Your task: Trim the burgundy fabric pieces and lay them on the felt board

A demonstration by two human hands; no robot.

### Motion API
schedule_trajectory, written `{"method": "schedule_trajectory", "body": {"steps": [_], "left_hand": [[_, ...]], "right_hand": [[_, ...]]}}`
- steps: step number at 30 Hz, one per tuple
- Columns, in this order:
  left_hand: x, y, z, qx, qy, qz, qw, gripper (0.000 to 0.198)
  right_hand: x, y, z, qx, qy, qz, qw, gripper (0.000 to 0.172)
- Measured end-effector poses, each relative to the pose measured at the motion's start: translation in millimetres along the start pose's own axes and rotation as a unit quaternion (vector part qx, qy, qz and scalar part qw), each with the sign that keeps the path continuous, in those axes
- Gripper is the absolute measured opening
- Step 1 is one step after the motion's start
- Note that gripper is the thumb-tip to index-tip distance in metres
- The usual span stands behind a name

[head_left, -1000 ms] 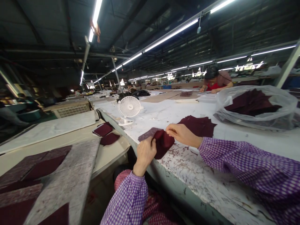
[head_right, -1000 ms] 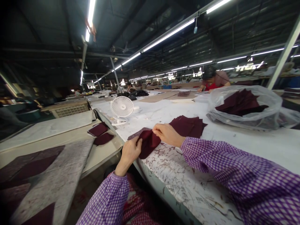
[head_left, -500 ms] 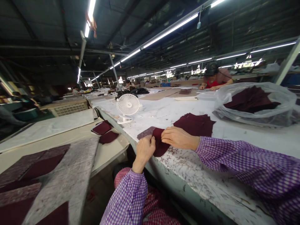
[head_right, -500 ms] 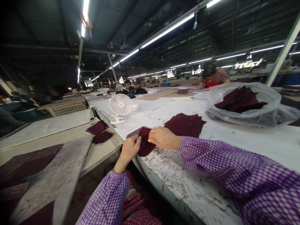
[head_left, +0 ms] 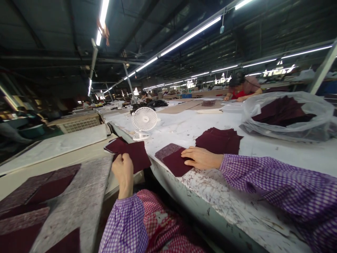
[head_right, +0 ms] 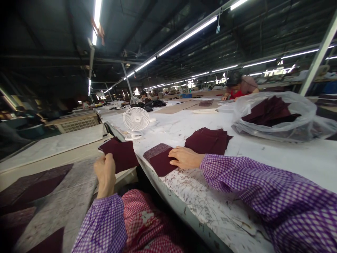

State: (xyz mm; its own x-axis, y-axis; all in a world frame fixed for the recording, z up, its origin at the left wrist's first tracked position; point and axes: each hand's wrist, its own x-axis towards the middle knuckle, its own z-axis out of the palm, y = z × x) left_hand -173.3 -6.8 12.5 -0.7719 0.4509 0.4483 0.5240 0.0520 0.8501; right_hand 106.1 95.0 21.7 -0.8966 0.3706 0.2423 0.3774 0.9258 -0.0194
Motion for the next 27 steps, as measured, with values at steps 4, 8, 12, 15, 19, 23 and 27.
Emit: {"method": "schedule_trajectory", "body": {"steps": [4,8,12,15,19,23,27], "left_hand": [[-16.2,31.7,7.1,0.145,-0.062,0.069,0.985,0.027],[-39.9,54.8,11.9,0.131,-0.094,0.171,0.972,0.026],[-77.6,67.8,13.0,0.059,-0.217,0.346,0.911,0.022],[-102.3,72.2,15.6,0.015,-0.324,0.426,0.844,0.021],[-113.9,70.4,19.4,-0.006,-0.414,0.437,0.799,0.021],[-108.2,65.6,20.2,-0.042,-0.453,0.408,0.792,0.026],[-97.7,64.5,33.1,-0.029,-0.342,0.324,0.882,0.019]], "right_hand": [[-2.1,-11.3,-11.2,0.122,0.039,0.007,0.992,0.027],[-0.7,-36.3,-21.7,0.442,-0.044,0.075,0.893,0.046],[0.3,-39.5,-29.3,0.649,-0.139,0.184,0.725,0.073],[-3.8,-26.9,-32.7,0.660,-0.153,0.217,0.703,0.055],[-11.2,-13.6,-32.3,0.571,-0.102,0.216,0.785,0.032],[-15.9,-7.6,-31.2,0.481,-0.087,0.195,0.851,0.022],[-19.5,-4.0,-33.8,0.470,-0.089,0.201,0.855,0.024]]}}
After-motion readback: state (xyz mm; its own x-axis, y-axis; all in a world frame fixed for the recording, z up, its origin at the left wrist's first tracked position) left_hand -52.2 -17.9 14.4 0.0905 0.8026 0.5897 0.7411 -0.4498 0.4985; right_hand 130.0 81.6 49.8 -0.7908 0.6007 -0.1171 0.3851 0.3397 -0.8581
